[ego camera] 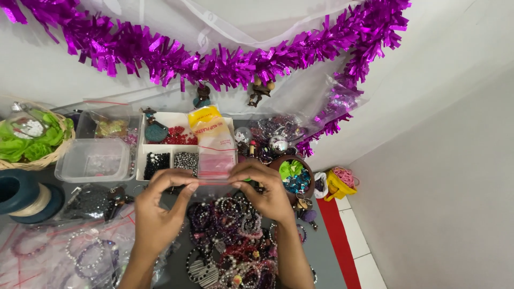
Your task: The person is picking up a beaded bracelet and carefully placing it inside a small, clear plastic packaging bag.
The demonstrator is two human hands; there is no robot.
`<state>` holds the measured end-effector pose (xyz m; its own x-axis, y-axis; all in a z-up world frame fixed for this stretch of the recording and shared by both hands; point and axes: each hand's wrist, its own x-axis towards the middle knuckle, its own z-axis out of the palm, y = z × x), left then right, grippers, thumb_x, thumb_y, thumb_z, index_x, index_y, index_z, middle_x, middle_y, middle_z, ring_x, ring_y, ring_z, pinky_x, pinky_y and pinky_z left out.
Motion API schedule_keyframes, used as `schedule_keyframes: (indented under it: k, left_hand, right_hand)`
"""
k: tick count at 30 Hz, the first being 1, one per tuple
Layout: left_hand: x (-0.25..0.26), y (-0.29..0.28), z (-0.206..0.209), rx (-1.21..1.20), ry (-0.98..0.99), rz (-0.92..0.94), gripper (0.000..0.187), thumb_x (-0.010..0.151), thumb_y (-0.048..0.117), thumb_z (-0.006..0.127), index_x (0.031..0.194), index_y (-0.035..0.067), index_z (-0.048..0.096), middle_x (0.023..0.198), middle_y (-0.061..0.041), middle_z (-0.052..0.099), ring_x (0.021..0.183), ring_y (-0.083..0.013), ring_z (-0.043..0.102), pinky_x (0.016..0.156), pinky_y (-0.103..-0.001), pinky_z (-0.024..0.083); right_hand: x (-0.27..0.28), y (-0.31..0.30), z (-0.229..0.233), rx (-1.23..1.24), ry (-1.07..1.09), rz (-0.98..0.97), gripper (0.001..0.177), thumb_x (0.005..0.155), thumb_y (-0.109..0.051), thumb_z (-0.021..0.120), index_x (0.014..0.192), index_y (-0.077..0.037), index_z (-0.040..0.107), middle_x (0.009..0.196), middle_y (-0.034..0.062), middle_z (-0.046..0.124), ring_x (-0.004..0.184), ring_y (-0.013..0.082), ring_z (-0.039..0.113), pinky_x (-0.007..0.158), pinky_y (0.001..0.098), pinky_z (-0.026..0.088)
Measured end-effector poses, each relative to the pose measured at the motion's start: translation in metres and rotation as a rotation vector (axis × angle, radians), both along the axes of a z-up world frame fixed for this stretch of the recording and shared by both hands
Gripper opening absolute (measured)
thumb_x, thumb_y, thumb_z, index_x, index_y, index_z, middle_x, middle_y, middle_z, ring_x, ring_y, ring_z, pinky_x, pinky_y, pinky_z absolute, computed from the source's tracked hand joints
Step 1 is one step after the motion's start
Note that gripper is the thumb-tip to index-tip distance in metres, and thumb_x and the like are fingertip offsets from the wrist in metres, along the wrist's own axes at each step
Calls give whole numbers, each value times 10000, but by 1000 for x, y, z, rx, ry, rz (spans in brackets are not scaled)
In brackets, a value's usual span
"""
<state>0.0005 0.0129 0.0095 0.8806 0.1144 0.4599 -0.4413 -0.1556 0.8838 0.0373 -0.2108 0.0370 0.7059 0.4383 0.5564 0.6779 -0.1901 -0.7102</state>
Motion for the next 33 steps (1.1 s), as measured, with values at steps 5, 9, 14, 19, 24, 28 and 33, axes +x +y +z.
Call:
schedule_keyframes:
  k: [5,9,14,19,24,28,33]
  left_hand:
    - [16,7,-17,-89,417,-375,398,855,284,697,1202,128,581,1274,-73,731,1232,-229,702,1068,-380,574]
    - [21,1,-6,-12,849,-375,636,668,256,854,1277,227,671,1233,-77,817,1131,-255,749,950,-402,593]
    - [26,9,-34,-210,622,-342,429,850,21,759,1269,-21,676,1064,-240,806,941,-331,798,811,-377,637]
    - [22,37,-25,284,606,-131,210,877,134,742,1082,98,770,1006,-77,830,893,-187,794,869,-245,676]
    - [24,56,-6,576,719,-106,114,880,153,755,804,85,806,849,-45,860,763,-158,791,766,-278,595]
    - [19,83,-4,677,697,-121,113,841,228,767,895,170,847,884,38,873,788,-94,784,769,-254,547]
    - [-10,153,-25,565,904,-24,447,752,174,852,1198,149,838,1252,7,843,1083,-181,830,994,-327,643]
  right_hand:
    - [3,-10,-9,125,162,56,134,1010,43,582,1074,-10,687,970,137,758,802,222,762,687,280,663]
    - [7,-17,-10,450,327,26,191,1021,124,518,1054,21,676,839,140,744,725,253,779,725,305,680]
    - [30,-40,-40,351,502,-167,112,937,83,594,1010,83,678,851,191,707,706,234,701,640,305,630]
    - [29,-40,-19,-39,567,-127,130,980,-23,574,973,-19,704,950,118,781,892,213,782,855,334,657]
    - [30,-44,-14,-67,556,-196,107,963,-68,621,972,-44,724,946,99,787,905,206,785,840,321,648]
    - [27,-47,-9,-107,575,-262,109,960,-76,625,943,-69,733,922,82,783,879,188,779,781,307,623]
    - [29,-54,-11,-162,529,-276,93,950,-150,670,965,-82,731,935,57,796,867,171,796,797,293,661]
